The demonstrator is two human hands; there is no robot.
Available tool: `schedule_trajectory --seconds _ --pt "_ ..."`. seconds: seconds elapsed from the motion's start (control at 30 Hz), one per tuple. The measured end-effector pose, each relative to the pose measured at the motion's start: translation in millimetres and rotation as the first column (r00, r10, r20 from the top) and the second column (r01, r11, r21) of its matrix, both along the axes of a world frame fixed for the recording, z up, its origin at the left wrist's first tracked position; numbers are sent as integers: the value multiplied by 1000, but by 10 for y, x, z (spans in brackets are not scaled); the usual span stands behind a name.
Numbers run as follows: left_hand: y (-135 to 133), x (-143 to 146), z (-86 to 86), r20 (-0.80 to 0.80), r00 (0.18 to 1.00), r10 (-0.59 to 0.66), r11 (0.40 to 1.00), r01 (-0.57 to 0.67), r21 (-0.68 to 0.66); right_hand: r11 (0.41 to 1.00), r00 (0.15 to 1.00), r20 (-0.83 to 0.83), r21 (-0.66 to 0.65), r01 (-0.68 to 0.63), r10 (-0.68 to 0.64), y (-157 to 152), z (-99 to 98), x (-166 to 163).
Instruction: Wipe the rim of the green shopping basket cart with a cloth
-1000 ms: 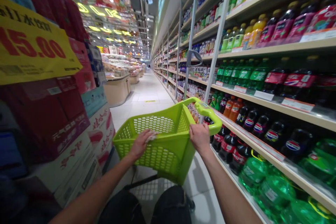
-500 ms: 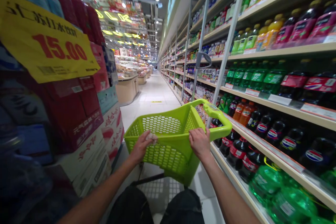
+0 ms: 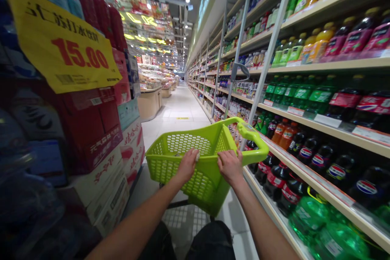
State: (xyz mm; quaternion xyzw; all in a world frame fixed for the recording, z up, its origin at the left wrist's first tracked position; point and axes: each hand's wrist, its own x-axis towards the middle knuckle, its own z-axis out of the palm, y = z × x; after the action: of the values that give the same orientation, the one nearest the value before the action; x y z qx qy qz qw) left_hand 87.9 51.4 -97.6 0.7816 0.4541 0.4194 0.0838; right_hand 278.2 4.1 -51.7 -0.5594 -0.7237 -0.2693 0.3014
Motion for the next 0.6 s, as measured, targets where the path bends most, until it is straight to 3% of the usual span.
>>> schedule_trajectory --seconds 0.1,0.17,0.23,0.37,0.43,0.5,0.6 --pt "83 -534 -76 -9 998 56 998 -56 -29 999 999 26 -35 -32 33 -4 0 52" --pt "82 -679 -80 26 990 139 990 -139 -28 999 999 13 -26 -34 34 -5 -4 54" --pt "30 -524 -57 58 992 111 994 -111 -13 1000 1000 -20 4 -14 14 -6 -9 37" --pt "-85 200 8 71 984 -162 984 155 91 1000 1000 -12 13 -22 22 -14 -21 48" --pt "-90 267 7 70 973 -219 973 212 95 999 999 25 6 -47 46 -16 -28 96" --pt "-55 -43 -30 78 975 -208 978 205 43 999 998 38 13 -49 48 -15 -38 145" --pt "27 -843 -93 160 979 125 991 -117 -62 999 1000 7 34 -21 20 -11 -56 152"
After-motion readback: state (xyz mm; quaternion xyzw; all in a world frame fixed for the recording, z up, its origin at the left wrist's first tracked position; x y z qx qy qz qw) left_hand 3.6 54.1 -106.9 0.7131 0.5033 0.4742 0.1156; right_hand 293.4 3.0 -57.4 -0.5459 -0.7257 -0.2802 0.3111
